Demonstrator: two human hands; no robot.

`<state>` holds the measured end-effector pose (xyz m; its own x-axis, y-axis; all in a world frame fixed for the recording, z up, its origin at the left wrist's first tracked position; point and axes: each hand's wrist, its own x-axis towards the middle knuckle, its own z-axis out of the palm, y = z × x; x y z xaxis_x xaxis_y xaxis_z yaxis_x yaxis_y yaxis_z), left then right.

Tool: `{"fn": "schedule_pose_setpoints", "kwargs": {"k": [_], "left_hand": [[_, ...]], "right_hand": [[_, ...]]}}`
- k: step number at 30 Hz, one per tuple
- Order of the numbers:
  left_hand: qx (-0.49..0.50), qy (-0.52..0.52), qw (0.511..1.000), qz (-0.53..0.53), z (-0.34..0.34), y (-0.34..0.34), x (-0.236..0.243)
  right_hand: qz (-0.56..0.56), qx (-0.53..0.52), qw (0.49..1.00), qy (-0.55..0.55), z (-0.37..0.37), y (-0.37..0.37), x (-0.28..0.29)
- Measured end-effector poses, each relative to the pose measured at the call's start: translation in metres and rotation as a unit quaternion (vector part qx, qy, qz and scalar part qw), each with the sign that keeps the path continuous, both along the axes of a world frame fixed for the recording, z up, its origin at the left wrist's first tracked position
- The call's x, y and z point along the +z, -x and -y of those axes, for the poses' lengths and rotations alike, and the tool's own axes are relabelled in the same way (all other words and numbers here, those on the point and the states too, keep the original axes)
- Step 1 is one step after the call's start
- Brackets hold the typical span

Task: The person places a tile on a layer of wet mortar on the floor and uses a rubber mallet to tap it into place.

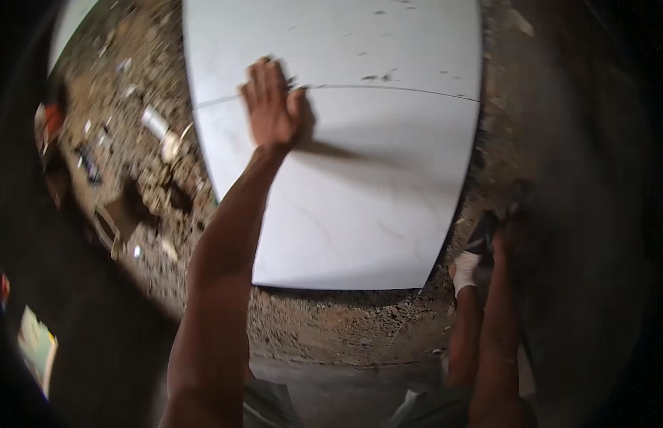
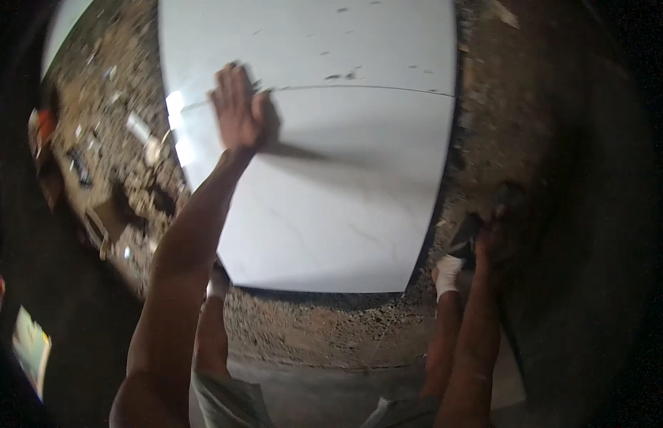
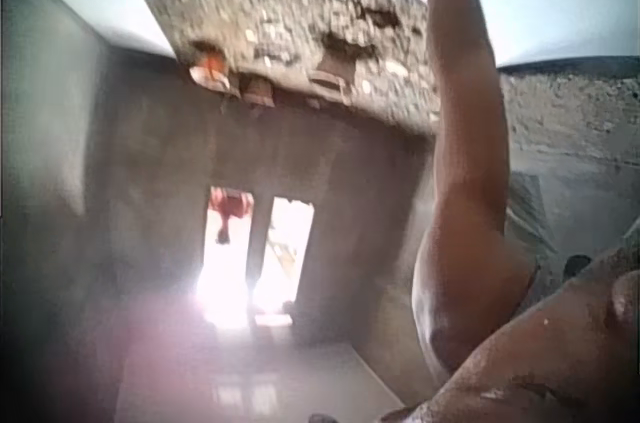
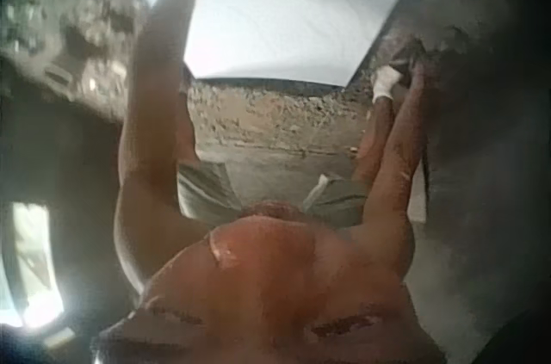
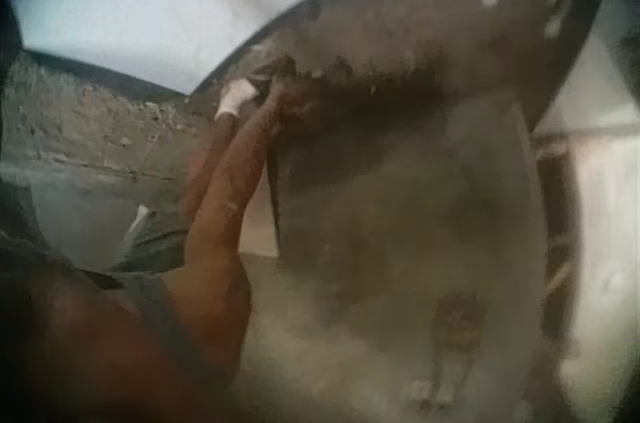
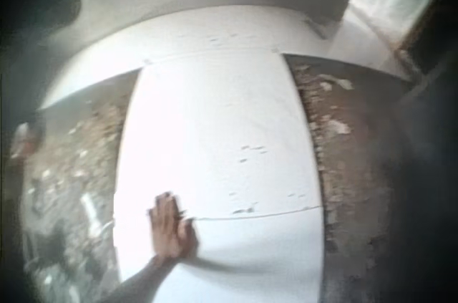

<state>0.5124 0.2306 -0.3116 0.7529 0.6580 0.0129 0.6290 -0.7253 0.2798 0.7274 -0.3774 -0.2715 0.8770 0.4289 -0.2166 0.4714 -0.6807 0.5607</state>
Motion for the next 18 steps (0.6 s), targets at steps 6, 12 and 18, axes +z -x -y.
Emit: {"fn": "schedule_pose_setpoints", "kwargs": {"k": [6, 12, 18], "left_hand": [[0.009, -0.032, 0.998, -0.061, 0.009, 0.059, 0.018], [0.016, 0.009, 0.999, -0.046, 0.018, 0.041, 0.02], [0.029, 0.021, 0.997, -0.064, 0.018, 0.045, 0.026]], "right_hand": [[-0.196, -0.269, 0.943, -0.014, -0.055, 0.033, -0.025], [-0.167, -0.084, 0.982, 0.001, -0.036, 0.019, 0.051], [-0.395, -0.12, 0.849, -0.329, -0.196, 0.104, 0.118]]}}
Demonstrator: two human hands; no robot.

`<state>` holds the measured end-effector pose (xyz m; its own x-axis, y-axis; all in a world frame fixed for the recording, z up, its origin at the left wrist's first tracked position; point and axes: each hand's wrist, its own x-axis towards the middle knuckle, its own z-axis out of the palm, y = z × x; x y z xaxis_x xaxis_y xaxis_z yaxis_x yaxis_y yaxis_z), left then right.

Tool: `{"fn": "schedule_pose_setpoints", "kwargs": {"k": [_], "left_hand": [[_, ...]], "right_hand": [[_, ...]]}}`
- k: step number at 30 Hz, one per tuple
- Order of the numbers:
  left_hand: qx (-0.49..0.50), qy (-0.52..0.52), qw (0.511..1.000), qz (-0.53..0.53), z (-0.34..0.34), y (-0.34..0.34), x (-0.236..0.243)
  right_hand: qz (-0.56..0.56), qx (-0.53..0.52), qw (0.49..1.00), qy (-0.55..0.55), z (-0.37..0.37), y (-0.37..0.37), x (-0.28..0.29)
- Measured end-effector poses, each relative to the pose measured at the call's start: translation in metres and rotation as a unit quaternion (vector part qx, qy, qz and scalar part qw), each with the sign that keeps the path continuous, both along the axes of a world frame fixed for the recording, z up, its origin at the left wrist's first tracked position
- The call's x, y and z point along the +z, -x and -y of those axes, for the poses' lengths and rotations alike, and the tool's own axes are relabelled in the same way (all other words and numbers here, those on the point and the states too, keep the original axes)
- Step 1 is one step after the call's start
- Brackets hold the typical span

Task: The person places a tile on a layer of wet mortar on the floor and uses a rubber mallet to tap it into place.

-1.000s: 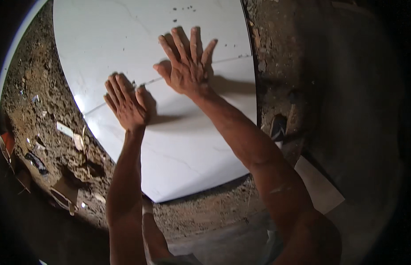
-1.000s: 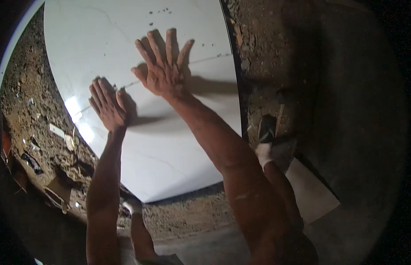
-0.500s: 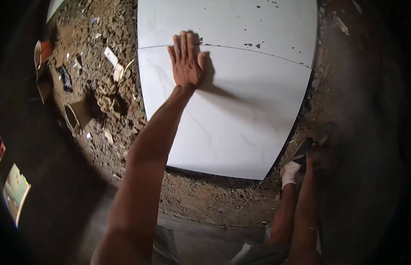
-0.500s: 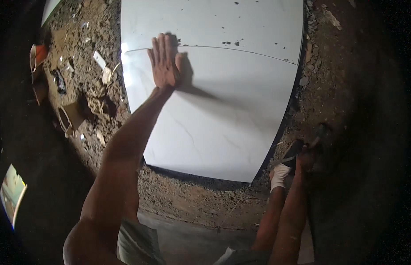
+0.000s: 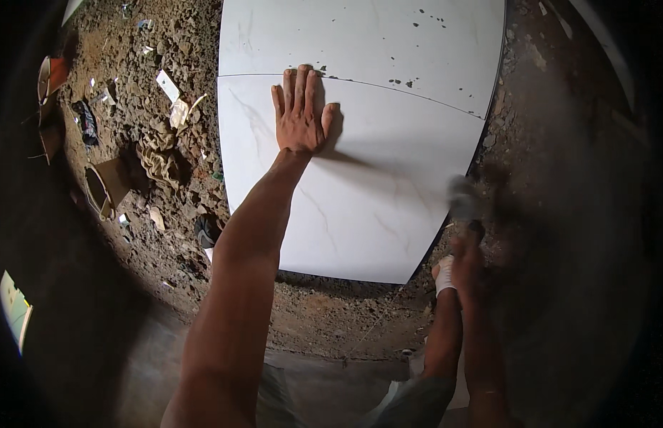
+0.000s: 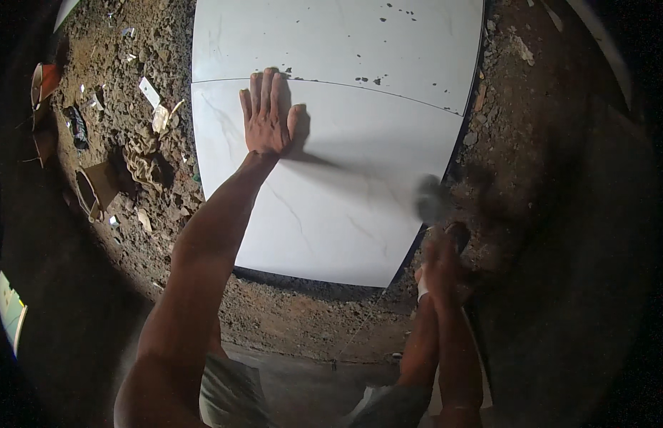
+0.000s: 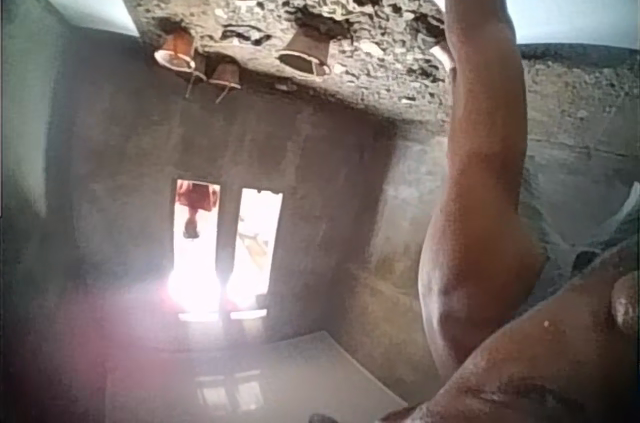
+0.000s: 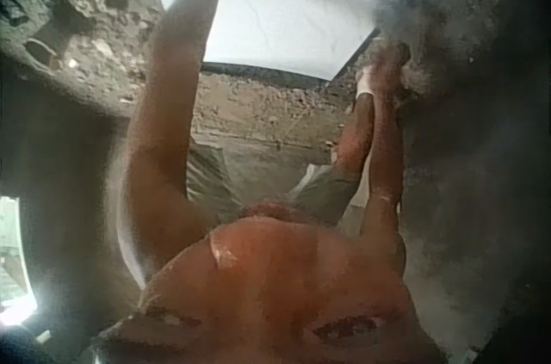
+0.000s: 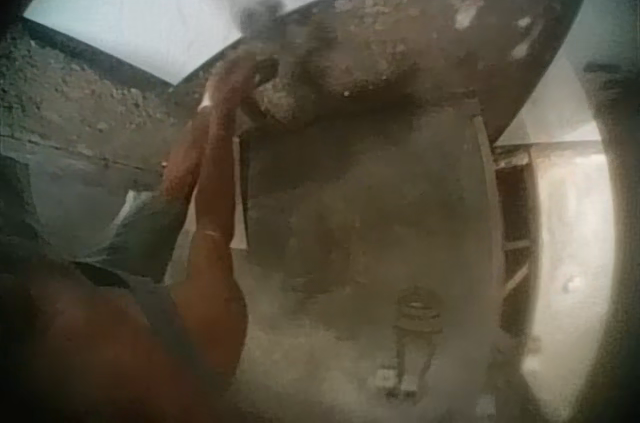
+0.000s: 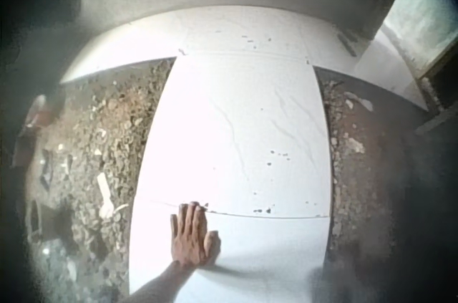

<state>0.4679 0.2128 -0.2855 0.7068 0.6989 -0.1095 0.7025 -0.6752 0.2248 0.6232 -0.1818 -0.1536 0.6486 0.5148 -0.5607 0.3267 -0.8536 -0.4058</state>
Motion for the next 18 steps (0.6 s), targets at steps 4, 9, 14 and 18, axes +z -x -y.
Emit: {"fn": "schedule_pose_setpoints", "kwargs": {"k": [4, 9, 14, 18], "left_hand": [[0.007, 0.025, 0.999, 0.024, 0.003, -0.006, 0.0], [0.01, 0.047, 0.998, 0.032, 0.002, -0.007, -0.002], [0.01, 0.051, 0.998, 0.018, -0.001, 0.004, 0.0], [0.017, 0.057, 0.998, 0.019, 0.001, -0.006, -0.003]], "right_hand": [[-0.051, 0.151, 0.964, -0.214, -0.089, 0.03, -0.027], [-0.087, 0.122, 0.987, -0.061, -0.136, 0.035, -0.083], [-0.114, 0.131, 0.967, -0.188, -0.148, 0.035, -0.063], [-0.07, 0.149, 0.974, -0.156, -0.151, 0.025, -0.089]]}}
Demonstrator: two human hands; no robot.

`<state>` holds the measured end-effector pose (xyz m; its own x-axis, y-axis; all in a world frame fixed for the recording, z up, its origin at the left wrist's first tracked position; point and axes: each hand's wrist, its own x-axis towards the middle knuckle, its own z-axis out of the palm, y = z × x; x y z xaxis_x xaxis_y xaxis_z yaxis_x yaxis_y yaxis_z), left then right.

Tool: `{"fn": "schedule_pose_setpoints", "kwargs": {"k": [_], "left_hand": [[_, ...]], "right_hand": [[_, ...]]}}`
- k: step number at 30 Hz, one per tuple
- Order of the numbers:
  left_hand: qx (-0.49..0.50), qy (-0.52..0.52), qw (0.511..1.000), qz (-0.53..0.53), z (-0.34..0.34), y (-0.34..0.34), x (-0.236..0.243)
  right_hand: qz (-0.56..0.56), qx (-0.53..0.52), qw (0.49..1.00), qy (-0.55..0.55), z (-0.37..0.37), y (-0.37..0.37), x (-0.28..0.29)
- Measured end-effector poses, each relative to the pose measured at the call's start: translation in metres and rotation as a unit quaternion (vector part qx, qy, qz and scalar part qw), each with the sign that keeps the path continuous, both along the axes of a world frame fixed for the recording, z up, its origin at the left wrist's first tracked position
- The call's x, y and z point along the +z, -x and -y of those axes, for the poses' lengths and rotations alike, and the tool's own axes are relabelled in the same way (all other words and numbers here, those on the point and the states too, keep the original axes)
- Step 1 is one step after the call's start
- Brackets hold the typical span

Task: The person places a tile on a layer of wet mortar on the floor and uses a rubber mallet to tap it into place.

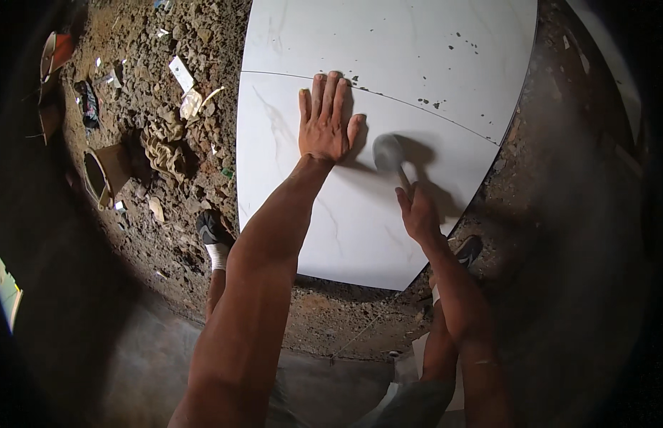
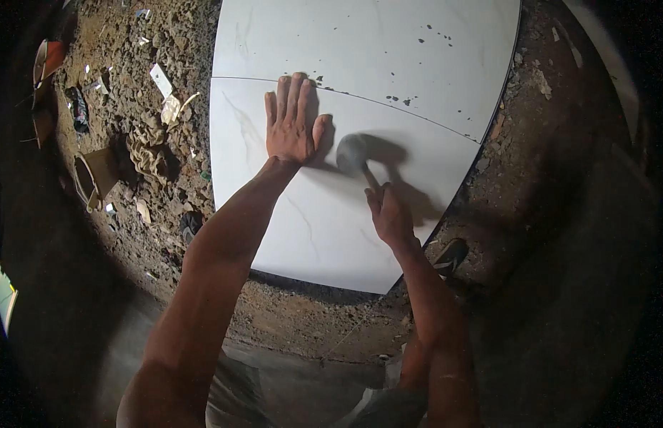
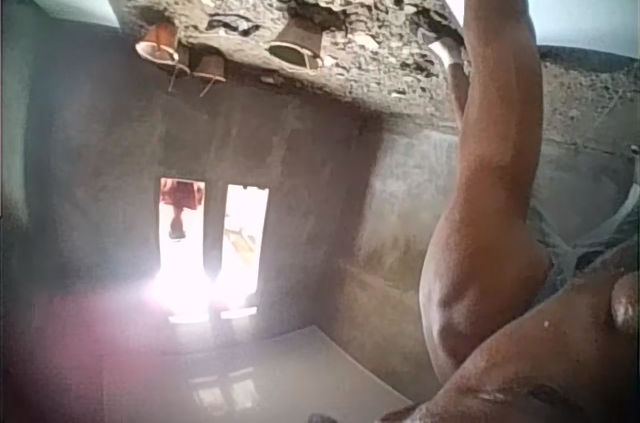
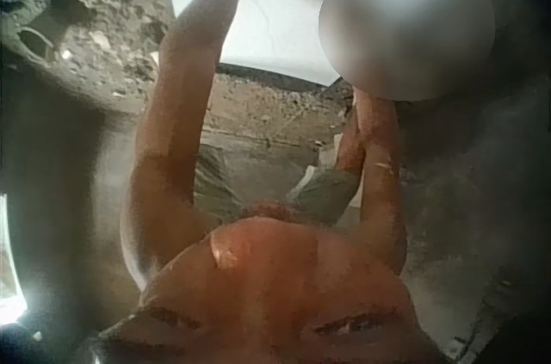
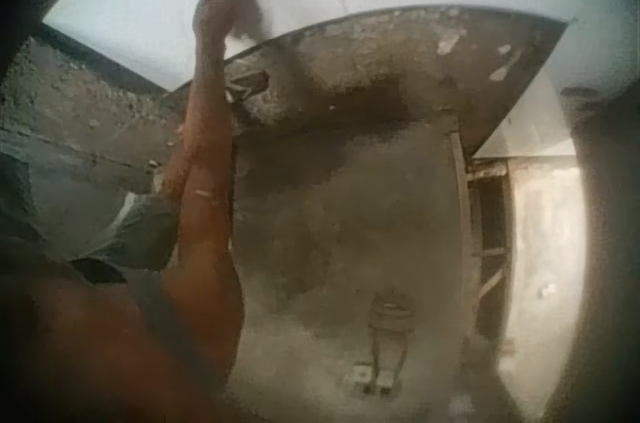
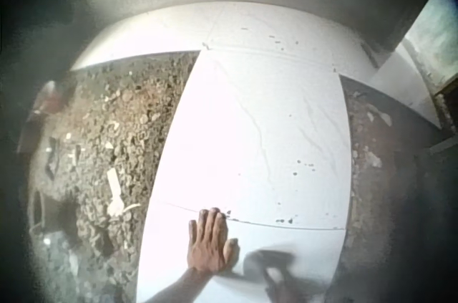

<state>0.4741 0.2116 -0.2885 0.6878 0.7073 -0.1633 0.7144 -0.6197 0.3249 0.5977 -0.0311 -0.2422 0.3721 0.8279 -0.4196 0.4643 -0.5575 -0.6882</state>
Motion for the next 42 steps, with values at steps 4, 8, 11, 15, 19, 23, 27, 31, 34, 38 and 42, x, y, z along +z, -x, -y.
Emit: {"fn": "schedule_pose_setpoints", "kwargs": {"k": [4, 8, 11, 15, 19, 23, 27, 31, 34, 38, 42], "left_hand": [[-0.004, 0.005, 1.0, 0.0, -0.003, 0.004, 0.005], [-0.006, -0.004, 1.0, -0.001, 0.0, -0.004, 0.0], [-0.006, -0.002, 1.0, 0.008, -0.004, 0.007, 0.0], [-0.006, 0.001, 1.0, 0.005, -0.003, 0.007, -0.002], [-0.008, -0.004, 1.0, 0.007, -0.005, 0.007, 0.0], [-0.012, -0.011, 1.0, 0.013, 0.003, -0.007, -0.001], [-0.007, -0.053, 0.999, -0.009, -0.004, 0.008, -0.005], [-0.027, -0.074, 0.997, 0.022, 0.005, 0.001, -0.003], [-0.067, -0.007, 0.997, -0.024, 0.095, 0.057, -0.008], [0.022, -0.035, 0.999, -0.03, 0.151, 0.086, -0.014], [0.02, -0.063, 0.998, -0.024, 0.139, 0.09, -0.006]], "right_hand": [[-0.031, 0.022, 0.999, -0.018, -0.014, 0.0, 0.015], [-0.03, -0.014, 0.999, 0.015, -0.007, -0.002, 0.001], [-0.036, 0.011, 0.999, 0.036, -0.02, 0.0, 0.014], [-0.03, -0.021, 0.995, 0.094, -0.018, 0.009, 0.001], [-0.065, -0.02, 0.996, -0.059, -0.002, 0.007, 0.001], [0.019, -0.043, 0.993, 0.104, 0.01, 0.005, -0.007], [-0.011, -0.034, 0.999, 0.02, 0.006, 0.013, -0.008], [-0.033, 0.007, 0.997, 0.076, 0.052, 0.006, 0.011], [-0.15, -0.031, 0.976, 0.155, 0.083, 0.006, 0.009], [-0.063, -0.006, 0.997, 0.053, 0.107, 0.018, -0.017], [-0.055, 0.015, 0.998, -0.021, 0.109, 0.017, -0.006]]}}
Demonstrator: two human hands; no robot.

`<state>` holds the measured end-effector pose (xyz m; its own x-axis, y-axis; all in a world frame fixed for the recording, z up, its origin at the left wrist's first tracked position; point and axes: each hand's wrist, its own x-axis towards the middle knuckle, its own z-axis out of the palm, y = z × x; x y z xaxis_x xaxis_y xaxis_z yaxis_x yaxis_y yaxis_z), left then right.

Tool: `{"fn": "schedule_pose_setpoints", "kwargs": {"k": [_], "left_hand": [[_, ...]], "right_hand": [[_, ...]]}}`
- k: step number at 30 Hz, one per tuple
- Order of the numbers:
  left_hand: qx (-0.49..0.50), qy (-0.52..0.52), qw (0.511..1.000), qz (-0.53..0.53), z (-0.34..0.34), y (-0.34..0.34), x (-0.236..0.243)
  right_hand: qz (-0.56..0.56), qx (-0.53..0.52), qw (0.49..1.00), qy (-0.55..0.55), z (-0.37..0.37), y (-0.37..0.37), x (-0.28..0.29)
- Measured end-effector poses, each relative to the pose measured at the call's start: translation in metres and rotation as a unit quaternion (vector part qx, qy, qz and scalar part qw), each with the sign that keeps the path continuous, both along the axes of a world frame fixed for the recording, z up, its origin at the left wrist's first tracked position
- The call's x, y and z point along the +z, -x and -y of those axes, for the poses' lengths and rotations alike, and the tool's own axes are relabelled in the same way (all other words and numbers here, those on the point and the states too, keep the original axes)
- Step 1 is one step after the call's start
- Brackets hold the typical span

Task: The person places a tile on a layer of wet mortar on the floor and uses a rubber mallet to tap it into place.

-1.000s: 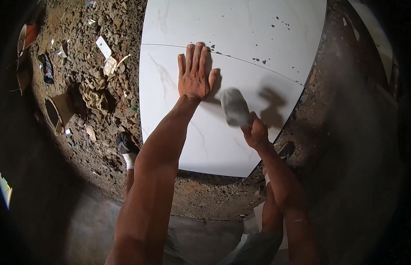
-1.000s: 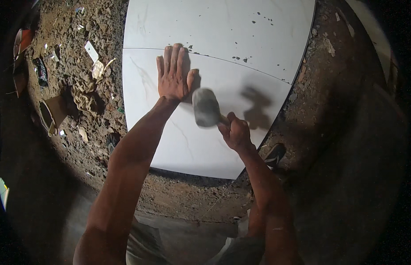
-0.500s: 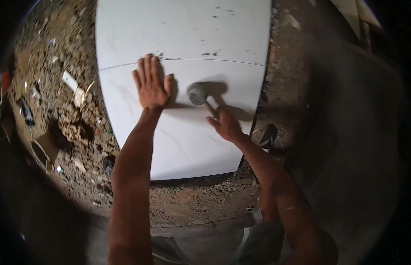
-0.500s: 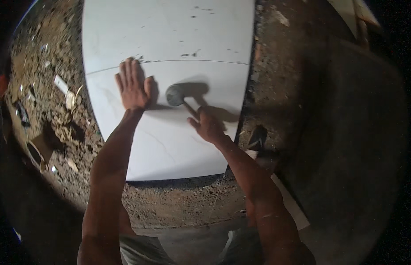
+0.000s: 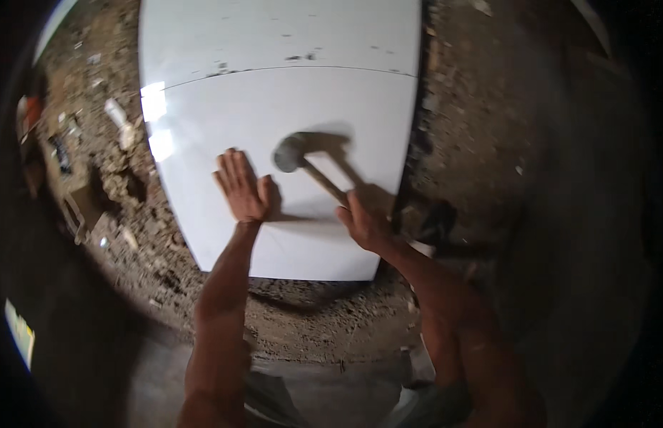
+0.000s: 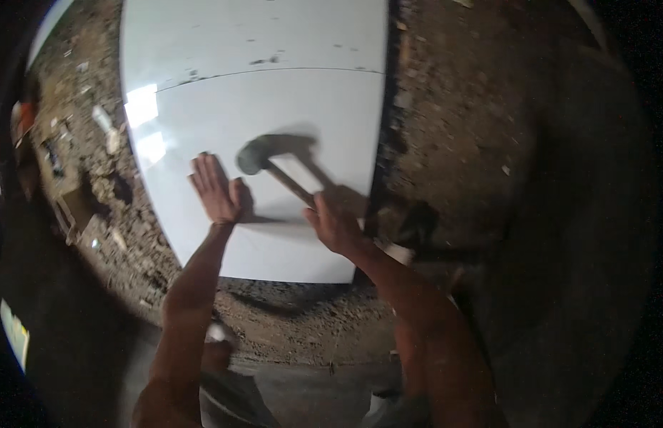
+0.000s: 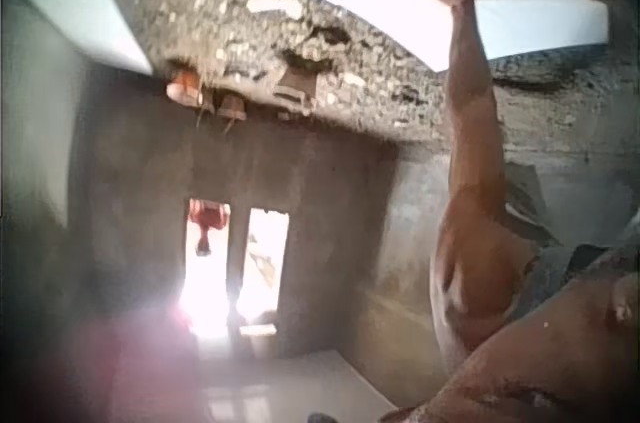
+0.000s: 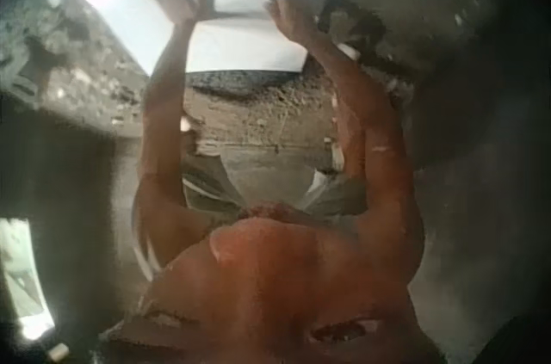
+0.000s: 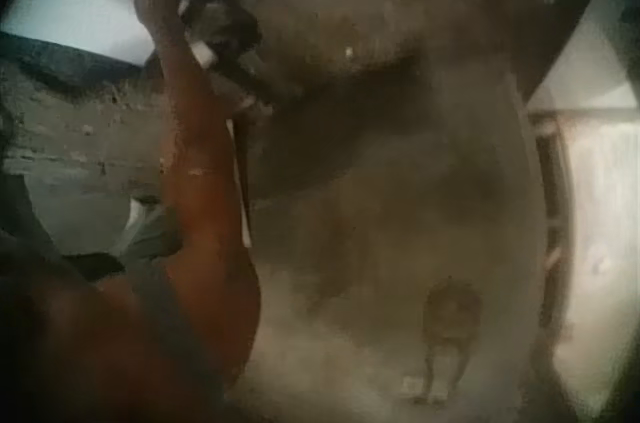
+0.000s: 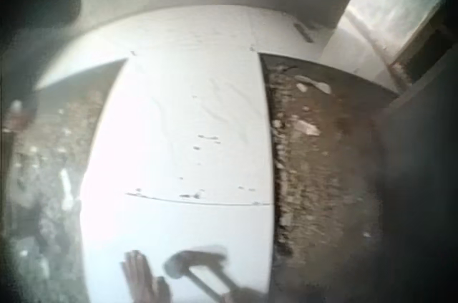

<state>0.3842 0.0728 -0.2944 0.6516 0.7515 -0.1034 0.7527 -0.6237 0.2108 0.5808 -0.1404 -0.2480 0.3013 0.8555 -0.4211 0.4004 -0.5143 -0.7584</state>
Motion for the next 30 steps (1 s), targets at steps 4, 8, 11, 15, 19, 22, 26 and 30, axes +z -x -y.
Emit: {"fn": "schedule_pose_setpoints", "kwargs": {"k": [4, 8, 11, 15, 19, 22, 26, 30], "left_hand": [[0.006, 0.016, 1.0, -0.024, 0.009, -0.007, 0.001], [0.03, 0.035, 0.999, -0.021, 0.005, 0.002, 0.006], [0.088, 0.01, 0.996, 0.001, 0.012, 0.003, 0.003], [0.115, 0.026, 0.992, 0.032, 0.014, -0.009, 0.009], [0.11, -0.004, 0.992, 0.057, 0.009, -0.008, 0.002], [0.082, 0.003, 0.991, 0.106, -0.002, 0.009, -0.003], [0.118, -0.014, 0.986, 0.112, -0.013, 0.048, -0.003], [0.157, -0.022, 0.981, 0.109, -0.014, 0.052, 0.009]], "right_hand": [[-0.006, 0.007, 1.0, -0.009, -0.01, 0.001, 0.017], [-0.078, -0.005, 0.993, -0.086, -0.06, 0.012, 0.053], [-0.03, -0.029, 0.975, -0.219, -0.082, 0.022, 0.06], [-0.026, -0.056, 0.985, -0.163, -0.085, 0.022, 0.028], [0.107, -0.039, 0.986, -0.118, -0.09, 0.037, 0.014], [0.054, -0.044, 0.992, -0.1, -0.11, 0.049, 0.058], [0.04, -0.058, 0.984, -0.163, -0.109, 0.069, 0.086], [0.062, -0.078, 0.978, -0.183, -0.102, 0.09, 0.052]]}}
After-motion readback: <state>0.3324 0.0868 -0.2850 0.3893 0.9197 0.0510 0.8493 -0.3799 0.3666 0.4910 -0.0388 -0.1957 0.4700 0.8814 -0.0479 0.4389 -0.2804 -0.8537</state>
